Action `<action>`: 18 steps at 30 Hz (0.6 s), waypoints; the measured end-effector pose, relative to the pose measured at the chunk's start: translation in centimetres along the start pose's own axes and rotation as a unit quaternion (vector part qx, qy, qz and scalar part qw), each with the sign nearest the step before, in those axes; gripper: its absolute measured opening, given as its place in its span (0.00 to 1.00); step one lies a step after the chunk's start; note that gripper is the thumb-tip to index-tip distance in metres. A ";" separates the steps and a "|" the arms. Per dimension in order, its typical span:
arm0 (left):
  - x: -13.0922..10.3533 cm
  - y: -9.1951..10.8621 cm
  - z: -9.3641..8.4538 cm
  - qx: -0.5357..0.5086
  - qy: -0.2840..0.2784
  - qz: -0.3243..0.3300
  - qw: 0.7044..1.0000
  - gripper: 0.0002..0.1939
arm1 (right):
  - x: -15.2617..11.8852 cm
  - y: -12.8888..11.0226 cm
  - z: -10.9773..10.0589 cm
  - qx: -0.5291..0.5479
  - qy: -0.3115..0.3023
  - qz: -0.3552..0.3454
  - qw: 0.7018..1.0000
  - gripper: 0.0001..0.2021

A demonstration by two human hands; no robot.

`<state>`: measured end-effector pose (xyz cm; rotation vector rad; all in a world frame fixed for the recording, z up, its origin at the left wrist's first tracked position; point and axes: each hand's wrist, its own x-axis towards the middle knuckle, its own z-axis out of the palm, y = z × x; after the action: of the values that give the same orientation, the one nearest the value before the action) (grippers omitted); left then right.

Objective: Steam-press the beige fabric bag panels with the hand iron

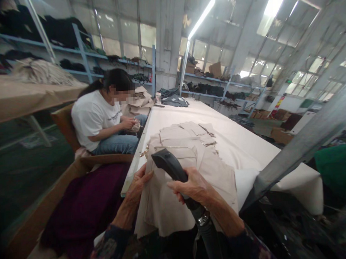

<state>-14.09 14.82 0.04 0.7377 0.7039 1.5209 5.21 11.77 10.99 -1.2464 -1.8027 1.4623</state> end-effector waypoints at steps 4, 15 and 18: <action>-0.5 0.2 0.3 0.014 -0.005 -0.005 1.000 0.34 | 0.5 0.2 0.8 -0.012 -0.001 0.015 1.000 0.13; -0.7 1.0 -2.4 0.051 0.052 -0.011 0.997 0.36 | -2.7 0.7 -6.5 0.027 0.172 -0.009 0.985 0.15; -0.5 1.0 -2.9 0.060 0.072 -0.013 0.996 0.36 | -4.9 2.4 -8.0 0.004 0.216 0.029 0.976 0.16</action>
<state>-16.95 14.19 -1.00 0.7103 0.9152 1.5288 14.86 11.31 11.94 -1.4877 -1.4771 1.1140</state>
